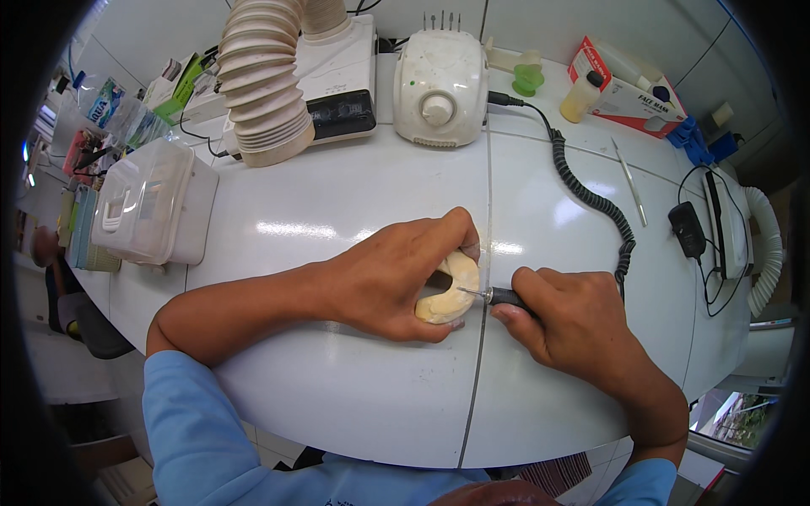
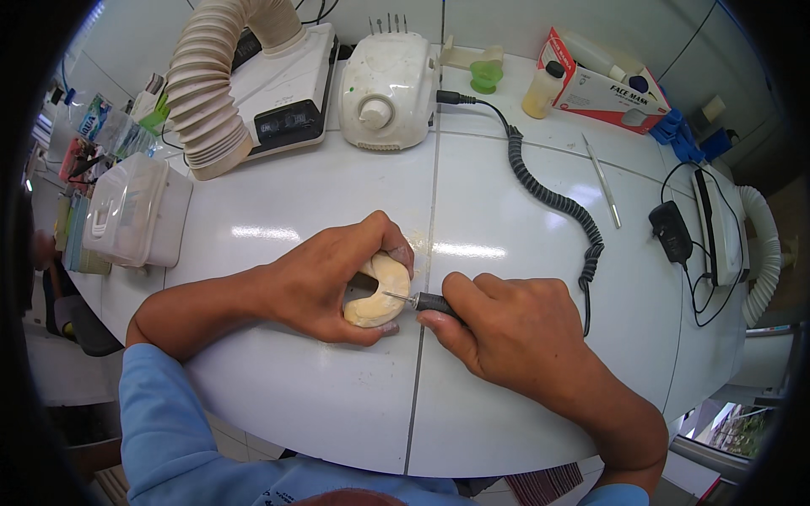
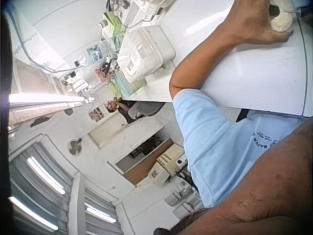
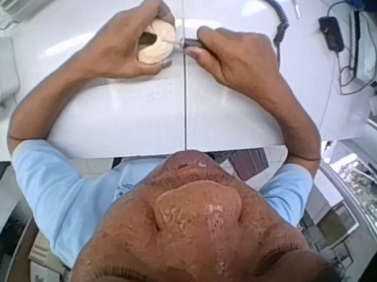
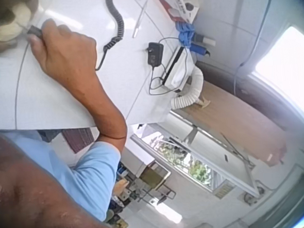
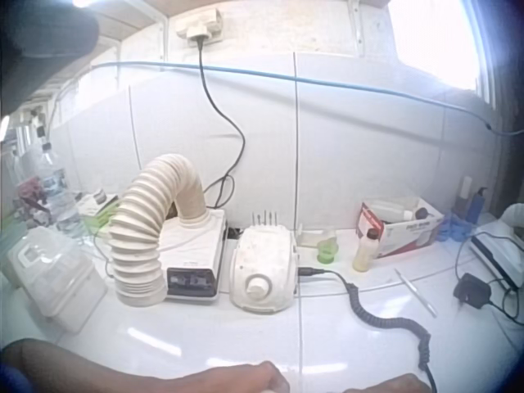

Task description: The person trims a dental mold using a rotary tool held in their right hand while securing the mold with their left hand.

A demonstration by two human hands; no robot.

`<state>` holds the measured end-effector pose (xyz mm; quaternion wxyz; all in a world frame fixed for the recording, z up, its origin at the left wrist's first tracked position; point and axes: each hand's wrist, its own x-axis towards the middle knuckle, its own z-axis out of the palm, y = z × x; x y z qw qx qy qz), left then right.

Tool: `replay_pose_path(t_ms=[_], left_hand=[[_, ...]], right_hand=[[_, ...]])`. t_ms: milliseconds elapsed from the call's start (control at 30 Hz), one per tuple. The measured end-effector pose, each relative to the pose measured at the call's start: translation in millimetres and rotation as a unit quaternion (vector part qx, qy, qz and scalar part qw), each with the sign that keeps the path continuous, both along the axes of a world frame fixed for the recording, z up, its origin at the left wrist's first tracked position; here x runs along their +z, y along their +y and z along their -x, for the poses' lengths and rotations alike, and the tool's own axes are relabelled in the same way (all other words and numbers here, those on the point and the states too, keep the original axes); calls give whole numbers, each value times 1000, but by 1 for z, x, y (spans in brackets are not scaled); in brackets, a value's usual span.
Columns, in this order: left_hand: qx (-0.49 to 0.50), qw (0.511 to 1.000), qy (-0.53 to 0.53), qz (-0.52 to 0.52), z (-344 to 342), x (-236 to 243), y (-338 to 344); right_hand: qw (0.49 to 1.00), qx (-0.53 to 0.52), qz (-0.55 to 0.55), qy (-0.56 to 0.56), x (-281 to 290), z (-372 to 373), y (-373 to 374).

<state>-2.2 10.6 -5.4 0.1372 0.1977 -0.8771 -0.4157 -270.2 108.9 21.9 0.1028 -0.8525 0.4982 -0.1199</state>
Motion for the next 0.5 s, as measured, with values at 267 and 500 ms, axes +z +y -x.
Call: replay_pose_path(t_ms=[267, 500], left_hand=[[-2, 1000, 0, -1, 0, 1, 0], [-7, 1000, 2, 8, 1, 0, -1]], right_hand=[[1000, 6, 5, -4, 0, 1, 0], [1000, -9, 11, -5, -1, 0, 0]])
